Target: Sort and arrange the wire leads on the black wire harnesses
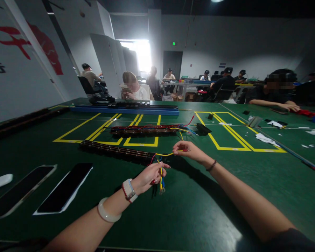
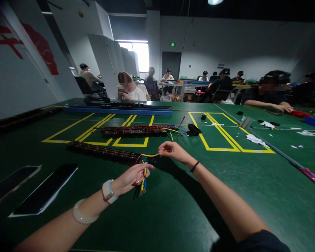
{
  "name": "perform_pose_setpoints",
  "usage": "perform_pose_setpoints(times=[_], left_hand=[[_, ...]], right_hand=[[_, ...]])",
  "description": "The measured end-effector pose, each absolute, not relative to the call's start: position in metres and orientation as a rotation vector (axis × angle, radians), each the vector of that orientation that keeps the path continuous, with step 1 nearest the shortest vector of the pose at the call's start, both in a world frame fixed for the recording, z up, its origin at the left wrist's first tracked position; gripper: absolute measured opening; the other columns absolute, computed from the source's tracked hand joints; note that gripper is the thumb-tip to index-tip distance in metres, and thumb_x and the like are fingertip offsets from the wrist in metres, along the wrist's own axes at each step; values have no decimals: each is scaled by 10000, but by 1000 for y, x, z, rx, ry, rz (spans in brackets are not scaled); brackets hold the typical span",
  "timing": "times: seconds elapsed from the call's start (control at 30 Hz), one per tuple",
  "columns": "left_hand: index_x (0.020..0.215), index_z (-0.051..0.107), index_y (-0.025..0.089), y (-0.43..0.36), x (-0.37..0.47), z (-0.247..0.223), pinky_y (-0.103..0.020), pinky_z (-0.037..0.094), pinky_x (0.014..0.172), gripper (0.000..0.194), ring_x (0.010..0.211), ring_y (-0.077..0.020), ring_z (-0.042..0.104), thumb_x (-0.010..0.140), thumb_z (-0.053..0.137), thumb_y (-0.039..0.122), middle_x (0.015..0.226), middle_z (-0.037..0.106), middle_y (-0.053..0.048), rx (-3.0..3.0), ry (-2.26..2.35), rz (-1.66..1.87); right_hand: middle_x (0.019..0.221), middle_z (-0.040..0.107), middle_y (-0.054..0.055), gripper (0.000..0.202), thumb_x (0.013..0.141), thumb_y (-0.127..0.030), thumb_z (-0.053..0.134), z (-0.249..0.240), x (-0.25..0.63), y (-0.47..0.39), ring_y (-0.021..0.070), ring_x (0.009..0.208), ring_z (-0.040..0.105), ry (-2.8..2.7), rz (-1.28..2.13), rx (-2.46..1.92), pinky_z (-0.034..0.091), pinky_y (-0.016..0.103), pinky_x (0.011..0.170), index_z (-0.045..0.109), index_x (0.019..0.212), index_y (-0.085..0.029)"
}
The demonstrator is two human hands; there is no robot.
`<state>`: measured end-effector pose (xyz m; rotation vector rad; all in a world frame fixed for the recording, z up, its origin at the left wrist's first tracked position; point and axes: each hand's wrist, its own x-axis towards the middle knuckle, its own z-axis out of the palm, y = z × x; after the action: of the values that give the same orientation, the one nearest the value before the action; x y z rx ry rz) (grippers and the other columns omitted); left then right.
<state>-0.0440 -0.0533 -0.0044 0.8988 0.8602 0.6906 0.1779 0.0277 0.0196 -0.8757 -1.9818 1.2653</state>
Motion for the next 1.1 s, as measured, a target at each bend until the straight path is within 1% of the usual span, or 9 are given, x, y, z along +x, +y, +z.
perform_pose_setpoints(times=[0.1, 0.2, 0.27, 0.43, 0.53, 0.67, 0.83, 0.97, 1.1], left_hand=[[1026, 569, 112, -54, -43, -2, -176, 169, 366, 298, 364, 2, 319, 919, 422, 349, 674, 539, 15, 900, 866, 695], [1024, 593, 106, -54, -43, -3, -184, 170, 373, 315, 366, -1, 320, 903, 454, 362, 667, 553, 7, 899, 871, 713], [1017, 603, 103, -54, -43, -4, -190, 180, 379, 317, 369, -4, 325, 896, 469, 363, 673, 565, -3, 898, 873, 721], [998, 603, 99, -55, -43, -2, -190, 213, 400, 299, 392, -15, 362, 914, 432, 329, 698, 575, -22, 876, 883, 729], [1002, 594, 98, -55, -43, -1, -189, 221, 410, 306, 410, -23, 377, 924, 402, 323, 717, 580, -31, 880, 885, 720], [1017, 575, 116, -53, -43, -6, -193, 222, 421, 298, 417, -31, 376, 918, 410, 344, 722, 585, -28, 882, 895, 703], [798, 515, 135, -53, -41, -9, -197, 221, 431, 278, 413, -40, 343, 930, 343, 308, 622, 525, 0, 847, 892, 729], [762, 473, 159, -55, -40, -6, -183, 221, 438, 215, 450, -45, 346, 901, 404, 307, 607, 464, 29, 796, 837, 740], [726, 445, 171, -52, -40, -9, -180, 211, 428, 234, 439, -48, 322, 878, 430, 349, 566, 407, 47, 748, 833, 730]], right_hand=[[958, 656, 55, 265, 777, -364, 666, 22, 185, 30, 156, 890, 613, -2197, 1247, -796, 475, 328, 839, 626, 933, -154], [1043, 638, 69, 168, 805, -316, 651, 21, 190, 32, 172, 1013, 580, -2410, 1048, -701, 438, 346, 920, 676, 891, -174], [1099, 623, 71, 142, 812, -264, 643, 19, 190, 33, 171, 1056, 561, -2502, 931, -652, 425, 338, 943, 693, 922, -189], [1072, 666, 43, 300, 843, -66, 497, 10, 184, 34, 150, 1003, 587, -2736, 737, -609, 415, 331, 936, 687, 1028, -206], [1053, 678, 43, 354, 827, -15, 452, 10, 179, 32, 150, 992, 590, -2771, 653, -587, 413, 335, 932, 693, 1016, -193], [1087, 648, 59, 321, 798, -13, 487, 25, 171, 17, 160, 1023, 563, -2648, 541, -640, 408, 340, 928, 698, 966, -187], [1021, 640, 65, 210, 855, -149, 553, 45, 150, -16, 173, 980, 541, -2649, 329, -573, 379, 340, 887, 662, 1030, -192], [994, 637, 56, 194, 907, -186, 512, 39, 135, -30, 163, 922, 529, -2810, 125, -461, 350, 325, 858, 662, 1027, -213], [1002, 621, 60, 183, 925, -205, 494, 29, 133, -29, 154, 898, 514, -2843, -7, -456, 350, 307, 827, 661, 1000, -208]])
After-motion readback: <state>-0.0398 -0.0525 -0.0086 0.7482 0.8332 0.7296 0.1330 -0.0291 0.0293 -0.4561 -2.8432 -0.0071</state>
